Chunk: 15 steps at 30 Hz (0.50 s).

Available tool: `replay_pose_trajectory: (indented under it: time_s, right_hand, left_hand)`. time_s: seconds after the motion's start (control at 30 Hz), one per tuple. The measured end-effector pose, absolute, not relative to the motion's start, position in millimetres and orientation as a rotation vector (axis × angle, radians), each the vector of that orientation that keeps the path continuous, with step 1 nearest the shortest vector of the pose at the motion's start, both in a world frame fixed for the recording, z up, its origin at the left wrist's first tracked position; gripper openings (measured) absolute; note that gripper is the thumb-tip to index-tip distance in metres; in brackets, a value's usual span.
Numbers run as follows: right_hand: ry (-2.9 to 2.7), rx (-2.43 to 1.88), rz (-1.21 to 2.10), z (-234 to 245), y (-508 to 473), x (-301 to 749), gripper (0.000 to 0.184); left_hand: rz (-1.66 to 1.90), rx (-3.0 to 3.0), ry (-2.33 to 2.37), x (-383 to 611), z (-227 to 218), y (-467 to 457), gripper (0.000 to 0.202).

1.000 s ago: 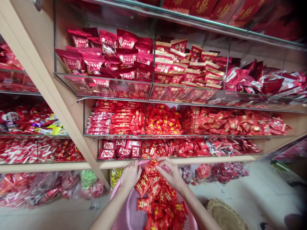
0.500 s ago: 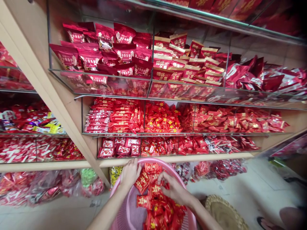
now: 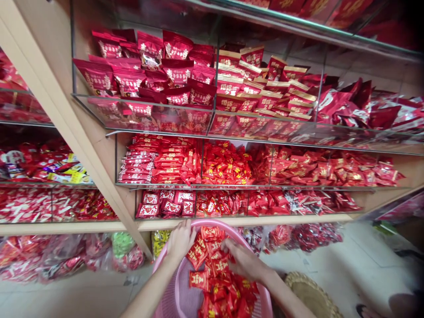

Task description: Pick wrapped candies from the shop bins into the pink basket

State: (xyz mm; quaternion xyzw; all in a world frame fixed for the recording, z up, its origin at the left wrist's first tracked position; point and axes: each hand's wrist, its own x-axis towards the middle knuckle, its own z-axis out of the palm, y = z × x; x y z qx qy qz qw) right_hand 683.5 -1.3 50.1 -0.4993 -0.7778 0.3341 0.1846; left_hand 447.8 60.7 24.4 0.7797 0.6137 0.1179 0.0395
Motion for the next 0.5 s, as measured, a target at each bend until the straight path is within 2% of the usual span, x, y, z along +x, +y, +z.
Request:
replay_pose_trajectory:
  time_s: [0.2, 0.43, 0.5]
  right_hand:
    - [-2.213, -1.415, 0.629, 75, 43, 666, 0.015]
    - [-2.281, -1.587, 0.630, 73, 127, 605, 0.005]
    - [-2.323, -1.643, 0.650, 70, 144, 591, 0.009]
  left_hand:
    - [0.393, 2.416, 1.870, 447, 21, 62, 0.028]
    - [0.418, 2.443, 1.864, 447, 18, 63, 0.026]
    - [0.452, 2.453, 1.863, 447, 16, 63, 0.027]
